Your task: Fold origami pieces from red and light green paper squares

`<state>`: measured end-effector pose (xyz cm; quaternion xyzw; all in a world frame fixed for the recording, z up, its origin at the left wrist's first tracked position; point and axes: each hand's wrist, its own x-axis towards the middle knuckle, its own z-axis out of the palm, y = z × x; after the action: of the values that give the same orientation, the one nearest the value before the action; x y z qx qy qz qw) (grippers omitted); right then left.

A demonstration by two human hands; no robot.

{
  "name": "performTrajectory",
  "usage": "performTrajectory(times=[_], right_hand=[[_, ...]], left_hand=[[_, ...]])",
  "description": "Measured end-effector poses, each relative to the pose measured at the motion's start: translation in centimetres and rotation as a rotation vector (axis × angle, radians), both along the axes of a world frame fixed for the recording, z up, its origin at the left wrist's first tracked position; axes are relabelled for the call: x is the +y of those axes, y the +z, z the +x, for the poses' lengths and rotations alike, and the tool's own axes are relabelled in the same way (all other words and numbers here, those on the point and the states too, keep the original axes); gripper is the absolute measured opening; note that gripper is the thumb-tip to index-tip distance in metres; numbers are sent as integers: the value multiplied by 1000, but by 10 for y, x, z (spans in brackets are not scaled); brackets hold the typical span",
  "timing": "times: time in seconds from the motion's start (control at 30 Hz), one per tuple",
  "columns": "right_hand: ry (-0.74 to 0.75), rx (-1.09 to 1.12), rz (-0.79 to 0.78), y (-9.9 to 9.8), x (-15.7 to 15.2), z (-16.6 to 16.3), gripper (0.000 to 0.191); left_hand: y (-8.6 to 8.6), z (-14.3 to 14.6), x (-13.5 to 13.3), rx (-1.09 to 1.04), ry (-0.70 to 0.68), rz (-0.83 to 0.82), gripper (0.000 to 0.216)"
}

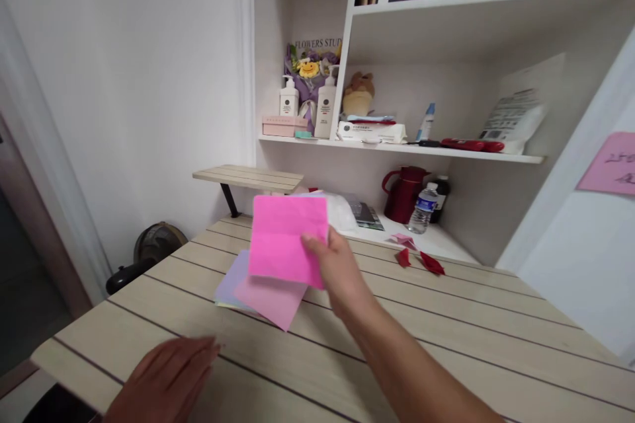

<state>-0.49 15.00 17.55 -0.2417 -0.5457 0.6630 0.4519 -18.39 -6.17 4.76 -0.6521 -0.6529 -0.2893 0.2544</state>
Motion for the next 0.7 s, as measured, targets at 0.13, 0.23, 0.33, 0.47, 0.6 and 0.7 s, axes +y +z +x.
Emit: performTrajectory(times=[0.13,0.23,0.33,0.47,0.6,0.7], right_hand=[[-196,90,-74,-2,36,37,31],[-286,107,-178,-23,53,55,26],[-309,87,-311,-49,68,66,21],[-305,67,-480,-79,91,78,16],[-273,70,-603,-99,110,84,22],[-282,86,-652,-108,119,85,33]], left_hand=[[-1,1,55,208,146,-2,58],[6,6,85,173,110,-181,79],[13,11,103,150,-4,-288,80],[15,17,114,98,-130,-194,43],[27,6,122,67,-66,-108,22],[49,-12,131,45,50,-47,26]])
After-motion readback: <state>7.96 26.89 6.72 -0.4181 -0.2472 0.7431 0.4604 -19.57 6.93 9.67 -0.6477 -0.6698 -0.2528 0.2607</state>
